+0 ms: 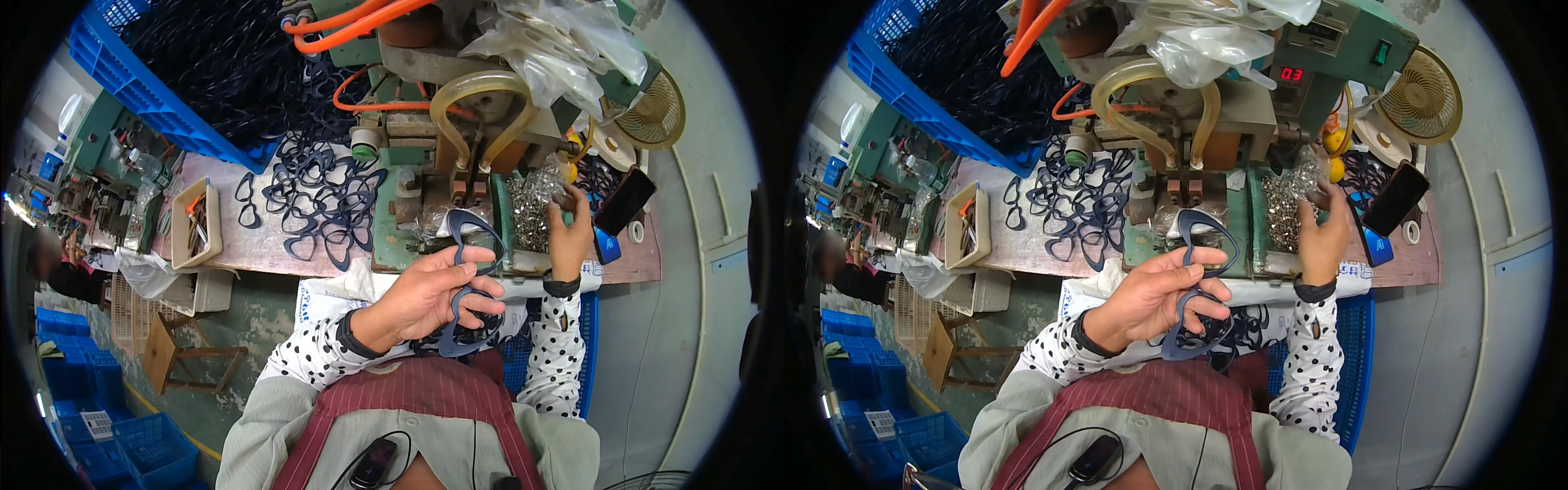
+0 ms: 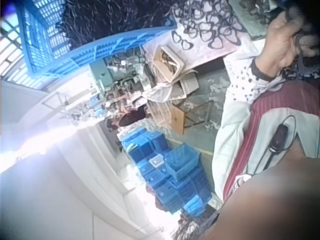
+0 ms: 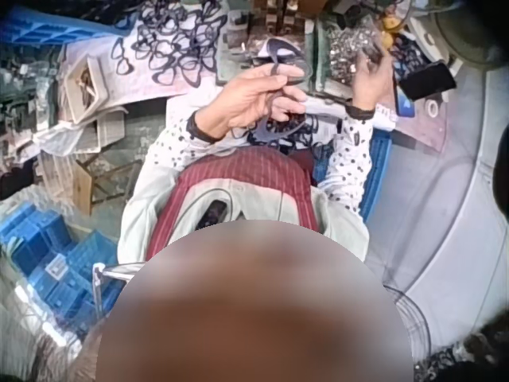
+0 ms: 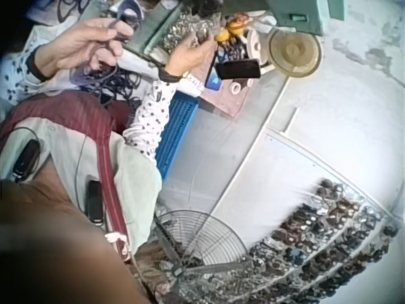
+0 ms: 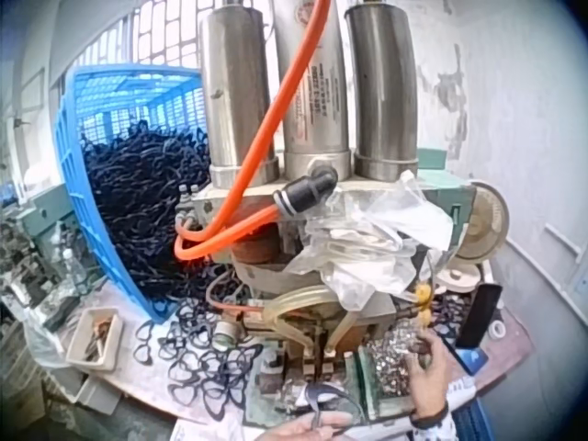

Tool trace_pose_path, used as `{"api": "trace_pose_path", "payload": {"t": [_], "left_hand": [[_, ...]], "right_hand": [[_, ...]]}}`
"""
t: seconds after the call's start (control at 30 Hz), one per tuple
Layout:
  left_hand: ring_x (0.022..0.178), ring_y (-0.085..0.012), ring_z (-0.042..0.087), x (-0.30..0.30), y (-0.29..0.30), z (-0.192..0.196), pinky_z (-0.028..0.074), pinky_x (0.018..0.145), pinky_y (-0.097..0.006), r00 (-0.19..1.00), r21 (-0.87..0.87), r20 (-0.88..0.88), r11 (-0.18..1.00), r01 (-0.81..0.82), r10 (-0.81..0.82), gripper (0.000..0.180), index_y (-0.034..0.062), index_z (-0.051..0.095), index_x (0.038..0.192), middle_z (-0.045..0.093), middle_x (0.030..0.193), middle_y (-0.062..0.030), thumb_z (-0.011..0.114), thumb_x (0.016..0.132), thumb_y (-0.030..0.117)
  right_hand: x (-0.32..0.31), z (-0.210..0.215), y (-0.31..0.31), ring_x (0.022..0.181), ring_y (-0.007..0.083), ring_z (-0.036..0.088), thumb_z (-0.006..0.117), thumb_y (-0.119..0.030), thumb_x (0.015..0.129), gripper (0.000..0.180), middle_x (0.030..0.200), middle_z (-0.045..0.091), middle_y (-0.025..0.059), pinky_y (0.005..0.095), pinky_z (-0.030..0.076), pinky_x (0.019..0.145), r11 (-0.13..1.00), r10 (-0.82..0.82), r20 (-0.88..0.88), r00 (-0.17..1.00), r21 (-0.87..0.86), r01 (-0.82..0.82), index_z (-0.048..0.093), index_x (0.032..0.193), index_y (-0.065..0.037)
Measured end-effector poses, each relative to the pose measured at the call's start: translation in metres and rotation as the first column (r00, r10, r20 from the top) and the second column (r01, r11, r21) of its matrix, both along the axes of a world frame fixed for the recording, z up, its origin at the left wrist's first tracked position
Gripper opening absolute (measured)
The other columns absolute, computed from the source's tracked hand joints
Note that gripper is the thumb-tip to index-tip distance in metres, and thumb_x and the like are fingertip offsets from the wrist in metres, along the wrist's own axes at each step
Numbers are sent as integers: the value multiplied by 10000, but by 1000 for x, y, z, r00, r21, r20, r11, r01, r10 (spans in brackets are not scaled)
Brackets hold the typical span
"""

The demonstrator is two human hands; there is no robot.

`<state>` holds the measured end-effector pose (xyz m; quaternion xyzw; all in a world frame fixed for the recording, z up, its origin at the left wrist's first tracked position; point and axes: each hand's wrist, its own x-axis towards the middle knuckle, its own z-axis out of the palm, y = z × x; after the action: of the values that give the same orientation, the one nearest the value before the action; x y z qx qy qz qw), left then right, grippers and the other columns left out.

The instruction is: The person repeatedly picks up dark-framed glasses, places them into a press machine, and operates the press to attach small metal components. They then remove the glasses and place them on the table. The process is repeated continuously throughout the clip.

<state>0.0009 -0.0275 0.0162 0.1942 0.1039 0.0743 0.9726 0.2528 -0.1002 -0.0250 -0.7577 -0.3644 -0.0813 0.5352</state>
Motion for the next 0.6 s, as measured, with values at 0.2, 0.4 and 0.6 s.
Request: {"api": "trace_pose_path", "payload": {"t": [0.2,0.4,0.6], "left_hand": [[986,-389,672,-1,-4,-2,632,668,-396,998,0,10,999,-55,55,270,49,427,1284,616,1118,-271,407,1032,145],[979,-381,676,1,-7,0,629,666,-402,997,19,-21,997,-72,73,250,64,424,1261,618,1122,-264,424,1029,156],[807,-199,674,-15,-16,-3,566,629,-275,968,361,-173,927,-108,180,314,65,459,1256,631,1035,-113,473,1025,277]], "right_hand": [[21,-39,-27,868,290,634,722,-150,795,273,915,651,163,360,493,767,949,17,12,1000,-315,-12,665,1033,-30],[4,-39,-23,865,354,598,709,-179,799,174,831,611,156,432,480,748,841,-6,343,939,-506,190,687,913,-48],[5,-43,-20,695,279,639,648,-149,874,97,795,647,106,365,490,638,971,-61,174,983,-220,99,651,898,-55]]}}
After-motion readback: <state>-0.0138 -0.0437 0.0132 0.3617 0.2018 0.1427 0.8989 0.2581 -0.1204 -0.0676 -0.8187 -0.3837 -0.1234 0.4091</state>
